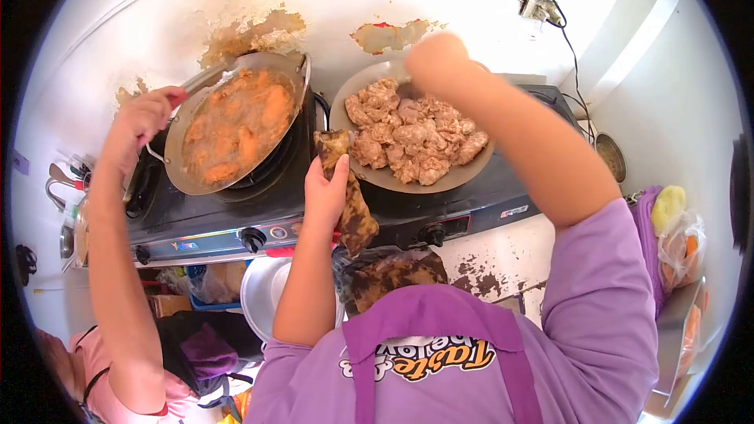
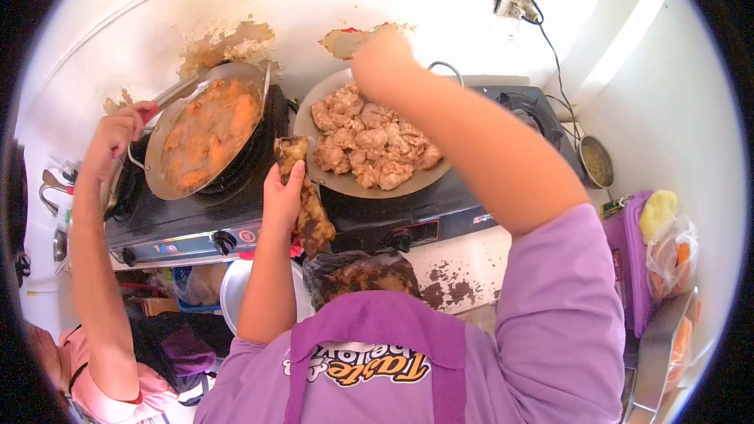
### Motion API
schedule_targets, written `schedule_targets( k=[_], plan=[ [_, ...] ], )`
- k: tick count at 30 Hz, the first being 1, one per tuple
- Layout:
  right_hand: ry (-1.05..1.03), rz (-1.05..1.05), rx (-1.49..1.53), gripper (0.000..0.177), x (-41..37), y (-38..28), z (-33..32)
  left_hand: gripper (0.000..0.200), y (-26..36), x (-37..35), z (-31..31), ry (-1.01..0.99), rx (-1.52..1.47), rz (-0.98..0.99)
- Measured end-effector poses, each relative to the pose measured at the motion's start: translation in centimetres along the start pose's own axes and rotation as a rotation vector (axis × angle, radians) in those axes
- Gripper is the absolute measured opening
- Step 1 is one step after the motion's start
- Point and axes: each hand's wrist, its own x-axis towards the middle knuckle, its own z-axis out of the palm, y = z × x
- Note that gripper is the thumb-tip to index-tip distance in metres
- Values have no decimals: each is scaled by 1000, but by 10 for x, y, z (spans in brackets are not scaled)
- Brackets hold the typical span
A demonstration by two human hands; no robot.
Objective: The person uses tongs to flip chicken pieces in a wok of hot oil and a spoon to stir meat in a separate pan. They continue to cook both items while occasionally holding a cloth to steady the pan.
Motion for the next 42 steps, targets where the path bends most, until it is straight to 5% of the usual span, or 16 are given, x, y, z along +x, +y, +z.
schedule_targets(
  k=[3,7,10,16,20,23,25,29,31,32,33,35,36,39,42],
  plan=[
    [83,-46,-175,14,25,-14,67,28,10,-1,4,4,34,-11],
    [-32,-44,-76,14,35,0,30,28,-4,2,-3,-2,66,-32],
    [-157,144,325,21,11,-5,-21,27,-6,2,-1,-7,8,-21],
    [-56,-158,-214,9,34,-39,43,27,-6,2,-3,6,54,-37],
    [50,16,78,7,29,-15,-7,27,-11,2,-3,2,22,13],
    [-33,60,5,9,19,-18,-34,27,-7,1,-1,-20,12,-27],
    [145,-15,-18,11,40,-20,27,26,-14,4,-2,0,27,-10],
    [-63,-187,-298,11,46,-29,42,26,-9,1,-2,21,46,3],
    [-43,-47,-103,10,37,-10,6,26,-3,-1,-1,22,44,-7],
    [-77,157,528,9,38,-1,-2,26,-2,-1,0,22,37,-13],
    [-81,157,526,9,34,-5,0,26,-5,0,0,22,34,-17],
    [259,19,132,9,22,-18,2,26,-12,3,-1,32,70,34],
    [75,-79,-115,8,39,-24,42,26,-14,3,-1,28,72,38],
    [-4,-178,-271,9,40,-36,57,26,-13,5,0,32,-11,43],
    [-17,-101,-85,12,30,-22,2,26,-9,3,-3,4,83,27]
  ],
)
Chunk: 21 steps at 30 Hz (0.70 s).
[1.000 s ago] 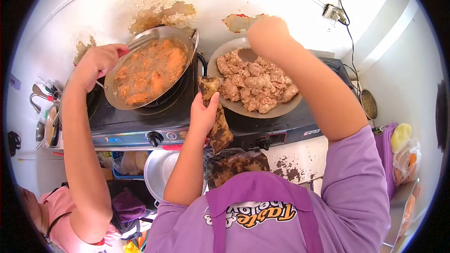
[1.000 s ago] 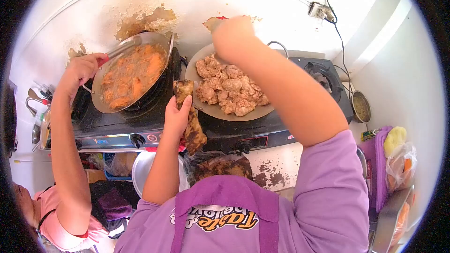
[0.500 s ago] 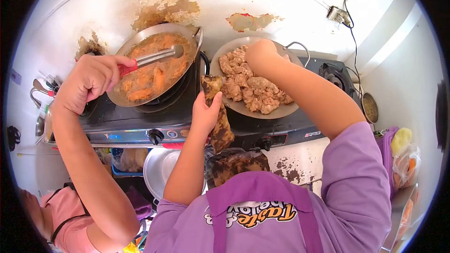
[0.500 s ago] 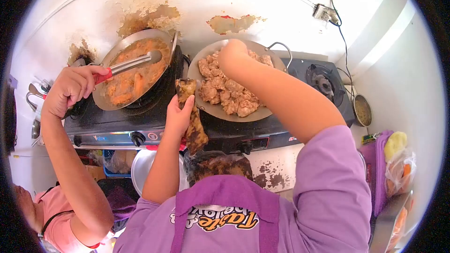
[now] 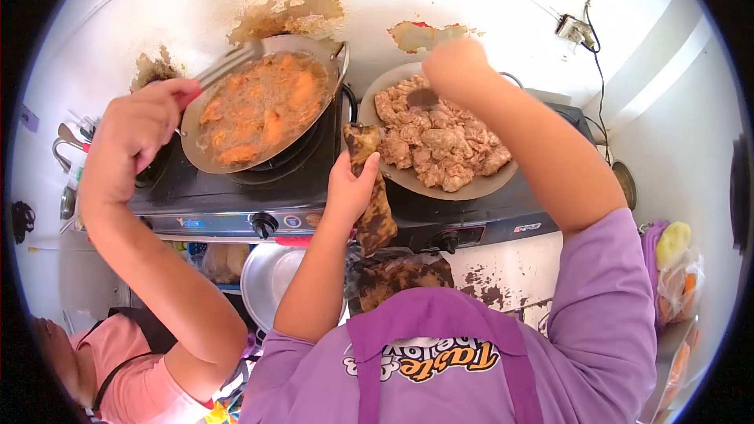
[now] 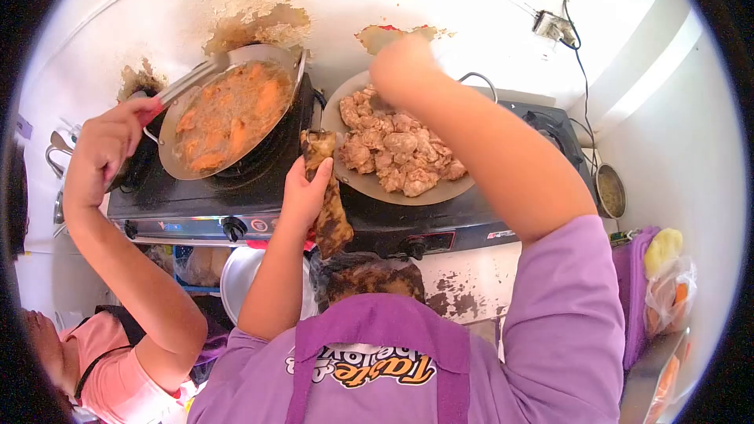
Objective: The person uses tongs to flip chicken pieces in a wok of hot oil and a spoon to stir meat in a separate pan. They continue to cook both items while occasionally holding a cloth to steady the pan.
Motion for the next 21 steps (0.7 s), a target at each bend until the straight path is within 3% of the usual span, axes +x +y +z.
schedule_targets(
  k=[1,2,3,5,6,9,13,15,18,21],
  plan=[
    [-15,115,94,17,-5,3,-20,27,3,-1,1,-5,-48,-26],
    [-130,122,-11,18,-3,4,-29,27,4,-2,2,-12,-95,-52],
    [-131,123,-11,18,0,2,-16,27,3,-2,2,-14,-95,-52],
    [33,-69,-108,10,13,-8,36,27,1,-1,2,1,-60,-32],
    [-3,-41,-171,9,16,-20,58,27,-1,-1,3,-1,-62,-28],
    [-57,-135,-146,9,14,-15,35,26,-2,0,0,1,-92,-35],
    [-58,58,-78,14,5,-4,-14,26,3,-3,2,-14,-115,-64],
    [52,-5,-77,15,7,-11,13,26,3,-1,2,-10,-113,-53],
    [-79,-136,-218,9,19,-29,55,27,-1,1,2,-14,-98,-45],
    [-46,-56,-98,9,14,-12,20,26,-1,-1,0,-19,-56,-3]
  ],
)
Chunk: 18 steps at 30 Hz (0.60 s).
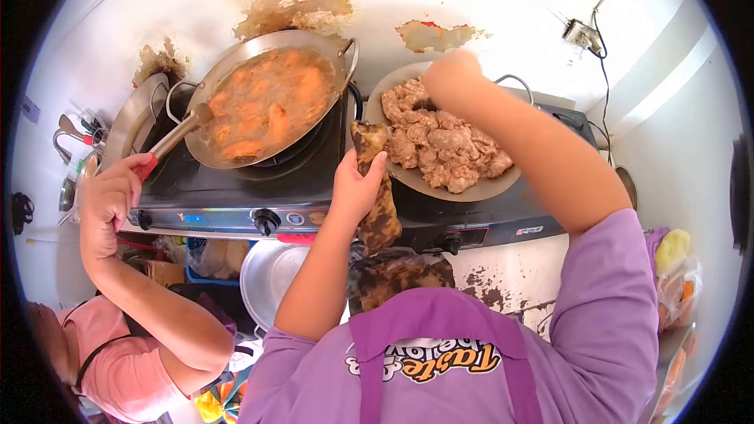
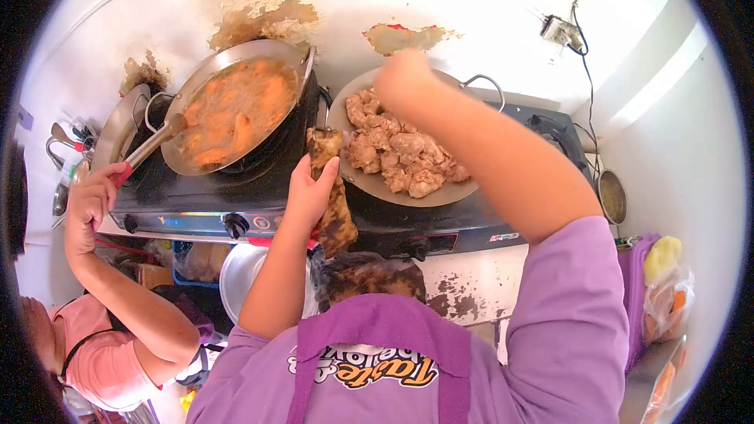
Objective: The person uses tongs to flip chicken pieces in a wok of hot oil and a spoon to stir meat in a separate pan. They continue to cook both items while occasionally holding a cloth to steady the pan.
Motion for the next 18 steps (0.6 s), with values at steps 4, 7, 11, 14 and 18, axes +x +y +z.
schedule_targets(
  k=[4,7,11,14,18],
  plan=[
    [36,138,145,10,-14,17,-41,26,5,-3,3,15,-35,-27],
    [107,75,-13,12,24,0,36,26,7,0,3,18,3,-10],
    [-82,-41,-84,16,21,12,21,26,0,0,1,9,17,-28],
    [28,89,36,16,-2,30,-16,27,8,-2,3,28,44,-24],
    [37,39,77,16,13,-1,24,27,8,-2,5,47,65,-16]
  ],
)
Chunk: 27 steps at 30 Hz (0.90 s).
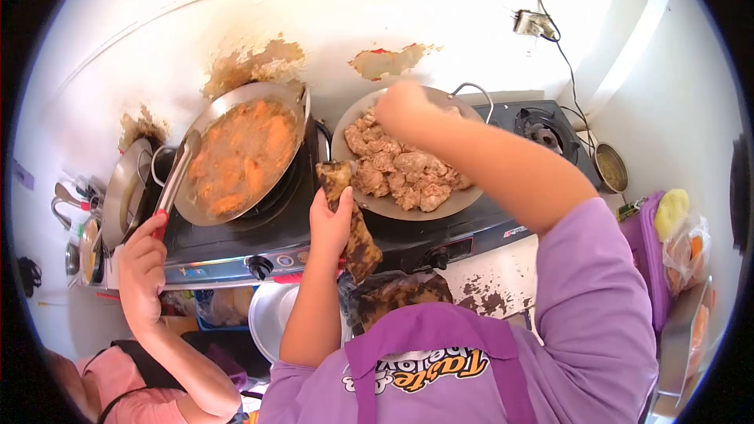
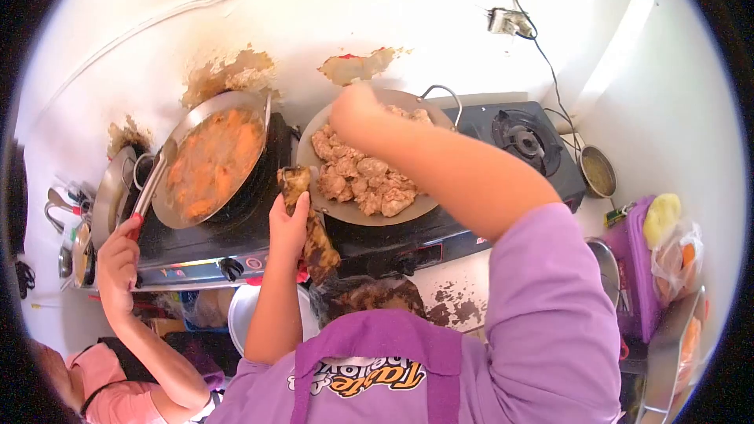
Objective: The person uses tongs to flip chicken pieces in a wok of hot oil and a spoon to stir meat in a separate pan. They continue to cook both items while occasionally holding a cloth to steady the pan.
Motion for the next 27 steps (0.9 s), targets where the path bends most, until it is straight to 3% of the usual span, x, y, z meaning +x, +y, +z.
schedule_targets(
  k=[4,5,8,12,15,17,20,23,27],
  plan=[
    [78,-69,-11,14,20,1,29,25,2,-1,-1,-25,-34,-14],
    [-24,-71,-60,14,5,9,-3,24,2,-1,-1,-26,-12,-13],
    [-70,54,18,13,-11,22,-48,24,6,-3,1,-22,-49,-21],
    [39,54,-4,13,9,8,13,24,4,-2,0,-53,-82,-3],
    [-60,-45,-61,13,12,9,9,24,5,-3,0,-52,-86,-13],
    [-89,-28,-88,26,0,17,-28,24,4,-2,0,-43,-87,6],
    [-5,-11,88,15,-19,8,-64,24,-1,0,1,-35,-83,-6],
    [10,-92,-30,15,14,-28,-1,23,1,-1,0,-20,-68,-27],
    [-84,-167,-85,17,7,-13,-19,23,0,-2,-1,-9,-52,-5]
  ],
)
